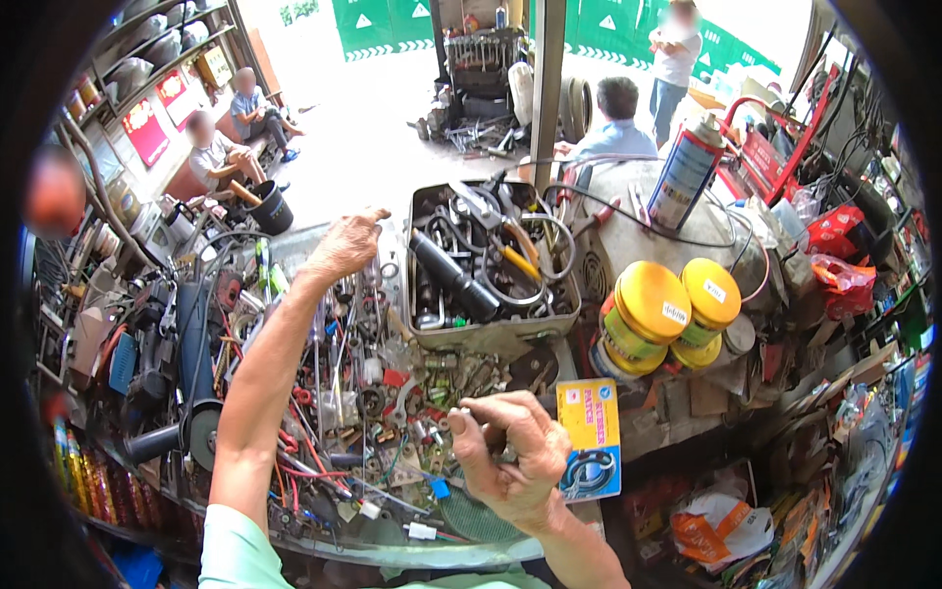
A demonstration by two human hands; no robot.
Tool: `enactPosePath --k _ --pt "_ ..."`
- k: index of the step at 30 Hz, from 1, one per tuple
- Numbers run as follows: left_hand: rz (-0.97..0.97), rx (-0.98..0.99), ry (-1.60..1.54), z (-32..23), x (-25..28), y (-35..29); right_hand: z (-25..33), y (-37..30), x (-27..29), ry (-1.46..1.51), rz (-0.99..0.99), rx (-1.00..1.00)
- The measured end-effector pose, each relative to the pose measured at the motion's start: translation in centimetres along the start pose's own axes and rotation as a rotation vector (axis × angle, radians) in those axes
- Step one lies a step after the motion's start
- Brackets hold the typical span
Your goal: The person assembles small mechanical components on a cluttered workbench. They pick up a cylindrical metal part, attach a smaller piece, and repeatedly inspect the assembly by turning it over in their hands. The person occasionally reaches for other small parts from the table but primarily focuses on the single assembly.
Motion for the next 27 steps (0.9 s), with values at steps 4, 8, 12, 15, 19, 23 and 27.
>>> enactPosePath --k 4,8,12,15,19,23,27 --pt "-0.068 -0.11 -0.024 1.8 -1.9 3.5 -0.3 0.2 -0.1 0.019 -0.011 -0.025" --pt "0.048 -0.061 0.058 1.1 -3.6 3.8 -0.5 0.5 0.0 -0.035 -0.029 -0.022" --pt "0.156 -0.019 -0.002 1.9 -3.6 4.3 -0.4 0.6 0.1 -0.025 -0.024 -0.009" --pt "0.06 -0.137 0.056 0.6 -2.1 3.2 -0.2 0.4 0.1 -0.005 -0.005 0.0" --pt "0.079 -0.183 0.168 -1.5 1.3 0.5 -0.1 0.1 -0.2 0.017 0.018 -0.003" --pt "0.306 -0.158 0.098 -4.5 2.3 -2.7 0.3 -0.1 -0.1 0.013 0.031 0.014" --pt "0.518 -0.1 -0.09 -5.6 1.6 -5.6 0.6 -0.1 -0.5 0.008 0.058 0.054"
Point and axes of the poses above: each hand's wrist, its own y-axis towards the middle knuckle, its own x-axis out of the back of the hand, z = x × y, the point moved 7 cm from there along y, towards the middle knuckle, and after that the axes turned 12 degrees about -y, right-handed, at the moved point
